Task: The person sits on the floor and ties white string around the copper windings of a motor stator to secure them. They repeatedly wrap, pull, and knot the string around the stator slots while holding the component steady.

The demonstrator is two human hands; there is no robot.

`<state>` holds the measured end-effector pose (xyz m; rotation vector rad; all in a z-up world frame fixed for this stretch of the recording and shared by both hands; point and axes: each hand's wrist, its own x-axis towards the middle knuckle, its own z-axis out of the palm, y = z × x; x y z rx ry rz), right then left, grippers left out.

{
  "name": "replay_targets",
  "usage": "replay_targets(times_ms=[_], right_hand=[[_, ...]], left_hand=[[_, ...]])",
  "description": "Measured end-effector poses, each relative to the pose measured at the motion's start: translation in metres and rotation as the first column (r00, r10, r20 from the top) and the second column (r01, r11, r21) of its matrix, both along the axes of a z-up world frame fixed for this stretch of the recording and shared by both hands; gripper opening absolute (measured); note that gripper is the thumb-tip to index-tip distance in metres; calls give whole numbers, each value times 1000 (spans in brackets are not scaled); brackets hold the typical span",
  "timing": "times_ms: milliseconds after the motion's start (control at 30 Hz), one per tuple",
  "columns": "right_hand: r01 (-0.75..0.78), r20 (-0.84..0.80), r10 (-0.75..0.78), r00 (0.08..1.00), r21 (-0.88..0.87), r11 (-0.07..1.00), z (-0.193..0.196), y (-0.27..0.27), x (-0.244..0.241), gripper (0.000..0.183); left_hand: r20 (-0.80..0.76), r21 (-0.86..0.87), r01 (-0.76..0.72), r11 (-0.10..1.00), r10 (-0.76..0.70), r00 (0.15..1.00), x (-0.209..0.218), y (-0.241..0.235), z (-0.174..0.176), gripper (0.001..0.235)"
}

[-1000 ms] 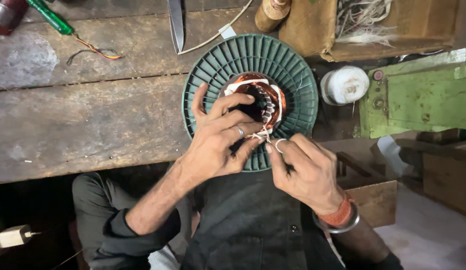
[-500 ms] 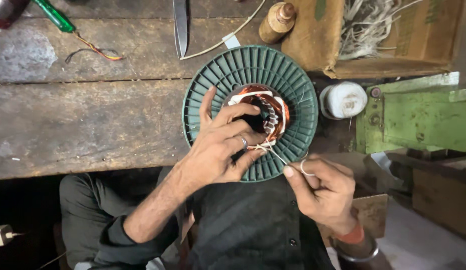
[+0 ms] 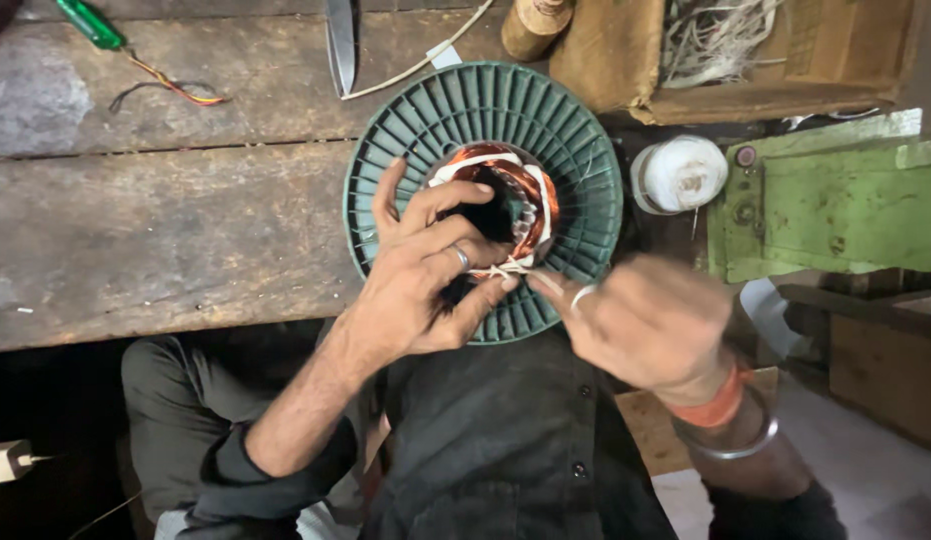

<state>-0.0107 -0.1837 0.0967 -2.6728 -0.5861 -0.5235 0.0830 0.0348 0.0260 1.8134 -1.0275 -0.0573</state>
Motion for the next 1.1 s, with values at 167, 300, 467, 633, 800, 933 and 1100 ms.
replay_targets(times_ms=[167, 300, 467, 633, 800, 933, 1100], right_hand=[[384, -424, -241, 873, 293, 875, -7, 10, 31, 35], [476, -380, -350, 856, 315, 821, 5, 18, 4, 39], [698, -707, -290, 645, 391, 600, -51, 0, -47, 38], [577, -541, -280, 793, 519, 631, -83, -12, -53, 34], [359, -173, -318, 932, 327, 874, -37, 0, -44, 42], [240, 19, -245, 969, 145, 960, -14, 8, -29, 51], [296, -45, -293, 955, 142, 944, -12, 10, -3, 53]], left_hand=[[-71, -3, 27, 1000, -28, 997, -3, 3, -1, 20], [-56, -43, 40, 998, -42, 998, -2, 1, -1, 20], [20, -30, 72, 997, -72, 997, 4, 0, -9, 22], [82, -30, 53, 998, -50, 995, 7, 0, -5, 22], [37, -26, 8, 1000, -7, 999, -5, -3, -8, 17], [-7, -29, 19, 999, -19, 1000, -7, -3, -6, 16], [-60, -81, 1, 997, -6, 998, -7, -4, -6, 15]])
